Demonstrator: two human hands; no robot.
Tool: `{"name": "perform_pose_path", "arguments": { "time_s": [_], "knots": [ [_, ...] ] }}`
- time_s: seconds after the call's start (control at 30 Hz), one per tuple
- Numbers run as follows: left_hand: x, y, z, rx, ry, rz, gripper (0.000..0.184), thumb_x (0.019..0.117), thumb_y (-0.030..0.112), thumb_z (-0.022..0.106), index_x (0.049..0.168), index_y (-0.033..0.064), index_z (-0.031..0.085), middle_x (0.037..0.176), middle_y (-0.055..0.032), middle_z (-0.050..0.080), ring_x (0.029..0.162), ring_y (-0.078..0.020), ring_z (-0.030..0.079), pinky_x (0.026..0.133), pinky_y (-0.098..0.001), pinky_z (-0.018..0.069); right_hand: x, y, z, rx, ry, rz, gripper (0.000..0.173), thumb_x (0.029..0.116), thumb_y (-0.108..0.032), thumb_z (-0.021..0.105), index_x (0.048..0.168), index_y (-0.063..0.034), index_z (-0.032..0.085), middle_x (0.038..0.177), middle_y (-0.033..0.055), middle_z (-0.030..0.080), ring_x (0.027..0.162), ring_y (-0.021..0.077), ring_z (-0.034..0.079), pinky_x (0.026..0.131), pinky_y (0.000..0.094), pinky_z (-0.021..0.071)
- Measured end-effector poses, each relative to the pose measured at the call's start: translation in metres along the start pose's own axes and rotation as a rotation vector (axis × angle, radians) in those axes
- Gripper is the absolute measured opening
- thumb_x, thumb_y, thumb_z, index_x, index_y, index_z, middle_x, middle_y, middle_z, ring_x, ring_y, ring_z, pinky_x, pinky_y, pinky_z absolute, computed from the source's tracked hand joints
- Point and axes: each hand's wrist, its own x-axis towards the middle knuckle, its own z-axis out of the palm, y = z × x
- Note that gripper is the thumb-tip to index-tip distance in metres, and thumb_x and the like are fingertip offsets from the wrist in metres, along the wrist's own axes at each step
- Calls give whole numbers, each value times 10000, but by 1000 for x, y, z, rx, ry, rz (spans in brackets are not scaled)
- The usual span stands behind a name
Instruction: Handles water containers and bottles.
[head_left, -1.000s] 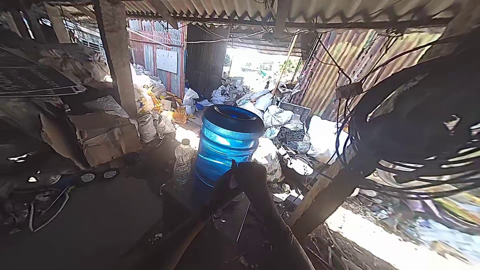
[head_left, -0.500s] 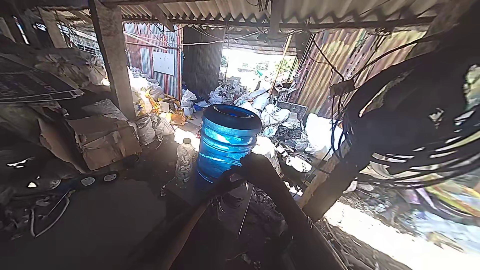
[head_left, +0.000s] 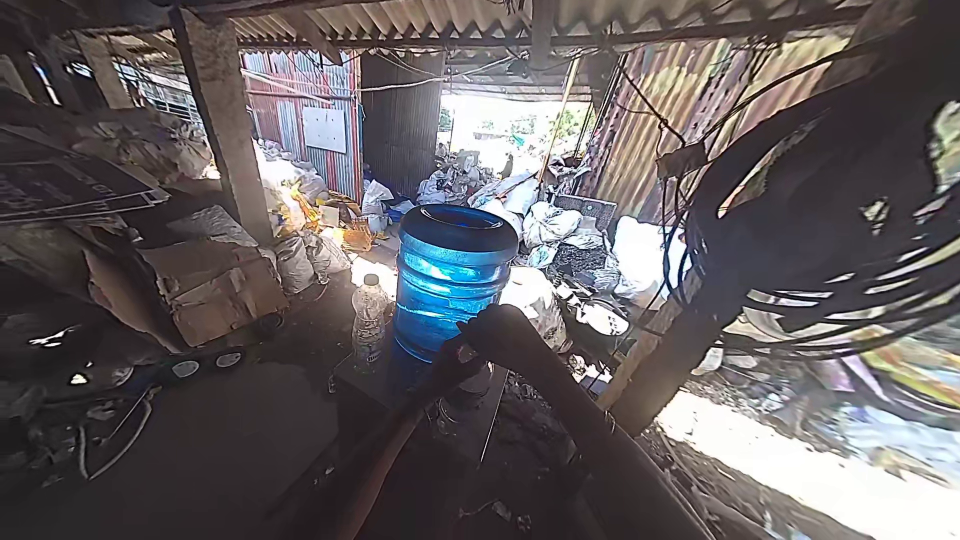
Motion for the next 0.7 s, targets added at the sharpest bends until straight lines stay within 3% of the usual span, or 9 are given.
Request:
{"name": "perform_pose_path", "arguments": {
  "time_s": [0.1,0.23,0.37,0.43,0.57,0.63,0.7],
  "knots": [
    [-2,2,2,26,22,-2,441,909,152,677,1266,-102,625,1228,-188,689,1193,-108,630,1065,-265,472,0,-16,-10,11,-112,206,591,1102,-348,314,876,51,687,858,244,695,909,436,695,735,582,506],
    [-4,4,12,156,63,-96,654,903,291,704,1429,-57,531,1359,-185,638,1305,-187,581,1142,-361,418,1,-37,-26,77,-246,585,654,1112,-407,242,955,29,703,983,235,716,1031,403,689,821,575,500],
    [-8,10,21,297,121,-146,701,902,406,686,1460,10,532,1370,-140,646,1304,-217,590,1135,-432,429,-1,-47,-31,110,-273,731,626,1105,-421,260,990,-3,711,1005,207,726,1041,377,694,826,569,506],
    [-11,7,23,346,127,-143,680,919,446,652,1413,-15,574,1389,-167,633,1326,-255,579,1146,-448,413,-5,-51,-35,151,-278,753,659,1104,-457,255,980,2,712,1013,211,725,1053,376,690,844,570,498],
    [-17,16,15,321,62,-109,587,941,346,644,1326,-96,607,1336,-251,639,1312,-306,583,1156,-420,400,-21,-51,-33,164,-192,660,724,1068,-572,319,909,18,708,935,216,715,991,388,696,809,571,501],
    [-21,19,11,228,21,-66,555,921,282,653,1282,-138,610,1287,-272,650,1264,-263,601,1111,-349,428,-30,-48,-30,150,-127,543,719,1050,-586,375,916,36,710,932,230,714,995,407,693,824,583,507],
    [-24,8,8,80,-8,-17,583,883,241,700,1265,-183,578,1258,-280,647,1236,-211,600,1090,-295,434,-38,-41,-22,100,25,347,661,1023,-547,465,802,35,687,824,222,702,896,412,707,759,576,525]
  ]
}}
